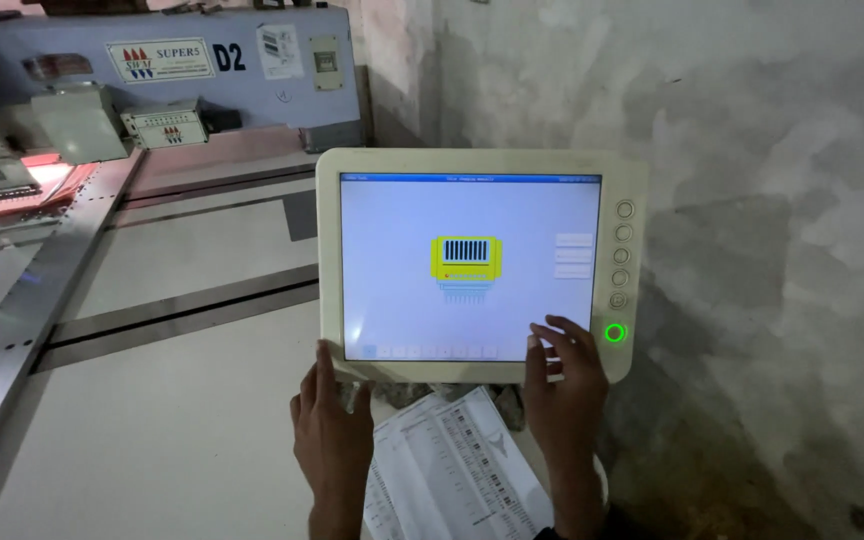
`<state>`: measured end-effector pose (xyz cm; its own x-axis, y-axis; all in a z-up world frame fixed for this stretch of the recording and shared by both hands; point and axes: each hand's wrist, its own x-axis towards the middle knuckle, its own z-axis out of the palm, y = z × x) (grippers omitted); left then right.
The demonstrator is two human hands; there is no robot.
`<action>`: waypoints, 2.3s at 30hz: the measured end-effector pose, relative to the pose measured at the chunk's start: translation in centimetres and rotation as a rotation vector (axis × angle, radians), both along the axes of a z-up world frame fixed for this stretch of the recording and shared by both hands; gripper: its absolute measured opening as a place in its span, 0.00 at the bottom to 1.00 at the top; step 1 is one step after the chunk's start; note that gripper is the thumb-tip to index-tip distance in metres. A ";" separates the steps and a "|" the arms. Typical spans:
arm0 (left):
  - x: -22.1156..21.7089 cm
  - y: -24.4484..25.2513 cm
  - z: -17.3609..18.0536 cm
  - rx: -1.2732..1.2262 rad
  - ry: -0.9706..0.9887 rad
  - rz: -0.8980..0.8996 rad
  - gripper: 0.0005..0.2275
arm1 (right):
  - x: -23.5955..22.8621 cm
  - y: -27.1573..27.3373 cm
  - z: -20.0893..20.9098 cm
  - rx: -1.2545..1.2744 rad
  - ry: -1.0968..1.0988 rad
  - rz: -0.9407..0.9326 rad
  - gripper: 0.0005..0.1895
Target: The person operates a touchscreen control panel to configure settings and preview a design on an industrial embroidery machine. They then move to the machine bed to manually adjust the needle area and thread path before returning to the screen to finalize the setup.
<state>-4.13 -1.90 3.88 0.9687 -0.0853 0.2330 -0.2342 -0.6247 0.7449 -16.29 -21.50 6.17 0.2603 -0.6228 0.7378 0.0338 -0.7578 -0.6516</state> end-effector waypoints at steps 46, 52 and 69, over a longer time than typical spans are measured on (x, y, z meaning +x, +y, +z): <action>-0.6 -0.4 0.5 -0.052 0.079 0.001 0.39 | -4.1 -0.4 -3.2 0.306 0.395 -0.253 0.21; -0.9 -0.2 0.8 -0.035 0.096 0.001 0.39 | -4.2 -1.0 -3.7 0.376 0.382 -0.197 0.20; -0.7 -0.6 1.1 -0.005 0.102 0.004 0.39 | -3.7 -0.5 -2.4 0.408 0.403 -0.163 0.19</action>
<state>-4.80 -2.48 4.97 0.9877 -0.0809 0.1335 -0.1547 -0.6215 0.7680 -20.02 -21.96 3.74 0.3472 -0.8907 0.2935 -0.3726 -0.4183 -0.8284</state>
